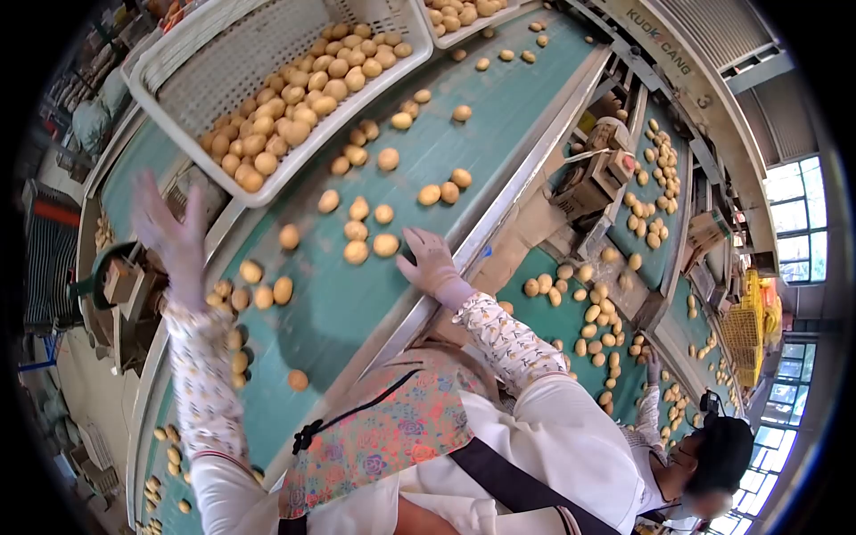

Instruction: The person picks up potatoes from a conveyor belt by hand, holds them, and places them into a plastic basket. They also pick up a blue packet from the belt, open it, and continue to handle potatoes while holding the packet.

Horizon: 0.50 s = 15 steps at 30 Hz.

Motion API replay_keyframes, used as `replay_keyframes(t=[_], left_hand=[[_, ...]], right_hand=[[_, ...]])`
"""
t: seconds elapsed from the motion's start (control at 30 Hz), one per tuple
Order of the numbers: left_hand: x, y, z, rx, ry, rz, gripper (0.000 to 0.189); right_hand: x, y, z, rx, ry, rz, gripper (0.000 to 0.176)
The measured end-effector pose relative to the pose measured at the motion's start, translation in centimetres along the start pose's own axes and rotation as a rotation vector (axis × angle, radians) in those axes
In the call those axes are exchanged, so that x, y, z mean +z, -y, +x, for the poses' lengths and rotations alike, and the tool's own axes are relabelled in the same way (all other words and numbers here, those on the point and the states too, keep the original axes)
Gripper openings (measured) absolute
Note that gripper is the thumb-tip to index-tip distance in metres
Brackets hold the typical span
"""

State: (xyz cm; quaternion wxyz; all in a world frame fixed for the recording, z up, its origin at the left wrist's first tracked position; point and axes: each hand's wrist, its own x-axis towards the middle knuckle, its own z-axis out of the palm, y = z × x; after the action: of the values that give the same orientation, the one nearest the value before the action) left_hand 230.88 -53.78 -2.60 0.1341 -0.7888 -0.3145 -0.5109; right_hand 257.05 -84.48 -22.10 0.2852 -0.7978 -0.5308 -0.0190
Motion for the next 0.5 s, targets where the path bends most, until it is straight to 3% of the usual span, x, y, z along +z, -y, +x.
replay_keyframes(t=[0.07,0.17,0.23,0.33,0.43,0.5], left_hand=[[2.8,0.3,6.5,0.045,-0.115,0.057,0.08],[11.5,6.0,11.2,-0.259,0.023,0.104,0.085],[14.7,9.1,11.0,-0.279,-0.053,0.091,0.086],[17.5,11.6,7.8,-0.309,-0.157,0.066,0.088],[14.9,8.7,8.8,-0.376,-0.084,0.023,0.085],[14.1,7.3,8.8,-0.462,-0.072,-0.035,0.081]], right_hand=[[-1.8,-1.7,4.8,0.098,-0.078,0.074,0.064],[-4.1,-6.9,15.9,0.179,-0.215,0.019,0.072],[-6.1,-11.3,24.1,-0.007,-0.42,-0.018,0.075],[-10.1,-17.5,36.1,0.008,-0.388,-0.124,0.077],[-11.4,-23.3,46.3,-0.02,-0.337,-0.198,0.081],[-11.8,-25.9,52.0,-0.041,-0.167,-0.027,0.082]])
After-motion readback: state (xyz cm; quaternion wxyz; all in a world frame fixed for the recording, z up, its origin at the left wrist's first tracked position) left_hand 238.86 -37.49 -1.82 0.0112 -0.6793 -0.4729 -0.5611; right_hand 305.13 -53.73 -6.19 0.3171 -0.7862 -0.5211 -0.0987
